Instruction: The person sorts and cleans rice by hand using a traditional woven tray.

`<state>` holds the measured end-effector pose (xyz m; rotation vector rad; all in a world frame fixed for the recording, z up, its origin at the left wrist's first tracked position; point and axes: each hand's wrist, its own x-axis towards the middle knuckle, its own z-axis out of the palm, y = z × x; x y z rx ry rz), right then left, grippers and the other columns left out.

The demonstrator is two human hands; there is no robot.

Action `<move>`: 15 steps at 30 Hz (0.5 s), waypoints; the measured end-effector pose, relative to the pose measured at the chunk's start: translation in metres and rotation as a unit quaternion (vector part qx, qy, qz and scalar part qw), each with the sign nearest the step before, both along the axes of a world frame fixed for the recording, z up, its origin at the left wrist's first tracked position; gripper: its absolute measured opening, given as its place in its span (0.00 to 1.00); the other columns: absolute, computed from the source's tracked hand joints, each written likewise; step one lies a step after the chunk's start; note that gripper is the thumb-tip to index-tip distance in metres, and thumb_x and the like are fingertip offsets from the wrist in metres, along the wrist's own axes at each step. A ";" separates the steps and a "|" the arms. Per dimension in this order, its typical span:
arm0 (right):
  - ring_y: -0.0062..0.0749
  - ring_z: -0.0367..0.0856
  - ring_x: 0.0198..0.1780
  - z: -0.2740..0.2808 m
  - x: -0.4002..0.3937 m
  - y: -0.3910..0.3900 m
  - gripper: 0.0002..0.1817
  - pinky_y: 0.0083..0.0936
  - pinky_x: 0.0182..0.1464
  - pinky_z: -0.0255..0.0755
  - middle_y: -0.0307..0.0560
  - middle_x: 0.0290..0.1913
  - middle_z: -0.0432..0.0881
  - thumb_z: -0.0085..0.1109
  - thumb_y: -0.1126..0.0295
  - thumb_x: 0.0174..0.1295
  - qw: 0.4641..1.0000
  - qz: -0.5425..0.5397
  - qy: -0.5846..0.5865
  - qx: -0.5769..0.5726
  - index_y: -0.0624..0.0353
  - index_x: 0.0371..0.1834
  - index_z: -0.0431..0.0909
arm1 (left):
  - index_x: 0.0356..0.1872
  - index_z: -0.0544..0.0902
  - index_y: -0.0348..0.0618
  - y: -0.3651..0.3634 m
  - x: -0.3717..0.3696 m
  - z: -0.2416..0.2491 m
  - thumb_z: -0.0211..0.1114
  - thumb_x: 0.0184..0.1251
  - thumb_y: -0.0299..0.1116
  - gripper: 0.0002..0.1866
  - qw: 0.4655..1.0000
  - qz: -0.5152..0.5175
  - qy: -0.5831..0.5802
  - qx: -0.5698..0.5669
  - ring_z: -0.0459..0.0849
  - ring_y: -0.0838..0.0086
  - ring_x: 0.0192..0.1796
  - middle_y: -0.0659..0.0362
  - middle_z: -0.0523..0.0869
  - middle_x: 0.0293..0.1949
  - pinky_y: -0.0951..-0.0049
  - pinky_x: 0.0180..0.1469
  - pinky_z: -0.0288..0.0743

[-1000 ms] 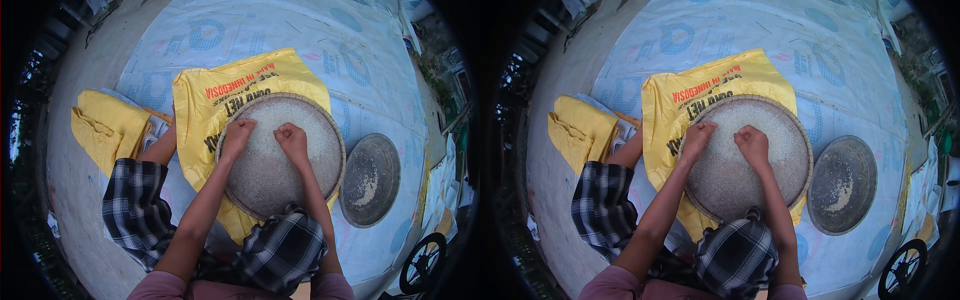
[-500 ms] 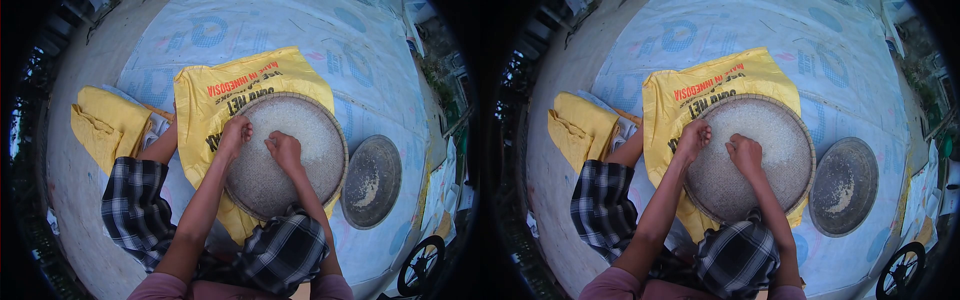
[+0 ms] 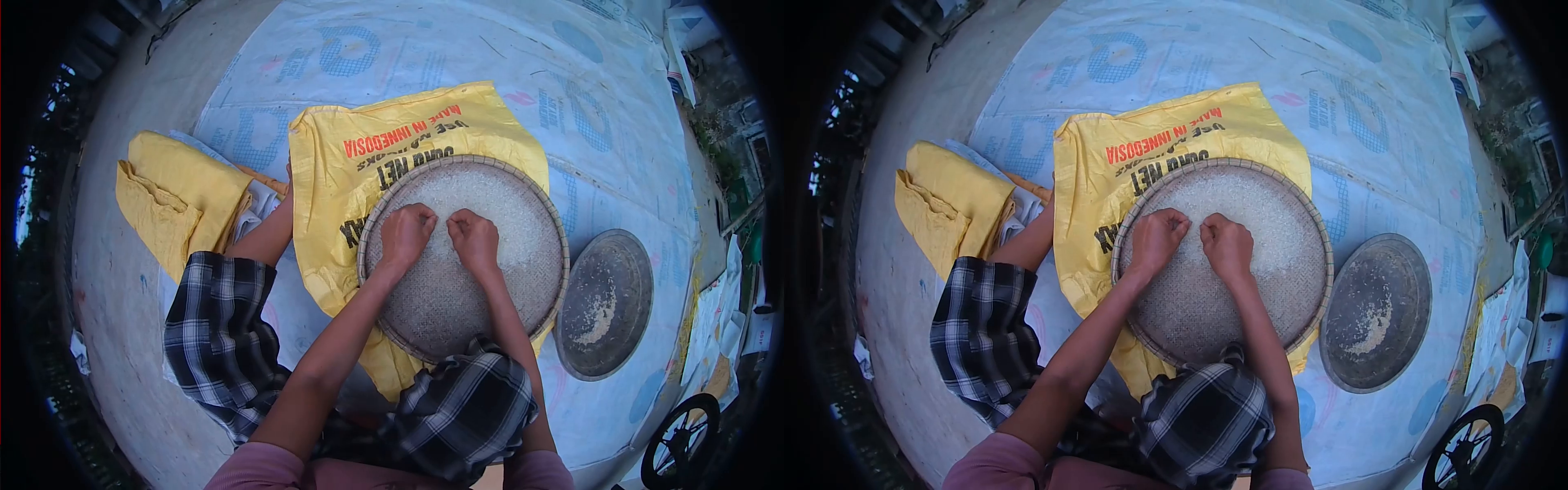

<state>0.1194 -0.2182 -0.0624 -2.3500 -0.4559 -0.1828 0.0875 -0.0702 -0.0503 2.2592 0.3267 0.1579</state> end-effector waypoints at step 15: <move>0.39 0.81 0.22 -0.003 -0.019 -0.004 0.04 0.31 0.26 0.72 0.50 0.21 0.82 0.64 0.72 0.57 0.990 0.028 0.101 0.096 0.60 0.32 0.80 | 0.31 0.84 0.36 0.022 -0.005 0.004 0.71 0.54 0.34 0.10 0.980 0.061 0.081 -0.169 0.85 0.69 0.29 0.54 0.86 0.27 0.70 0.34 0.77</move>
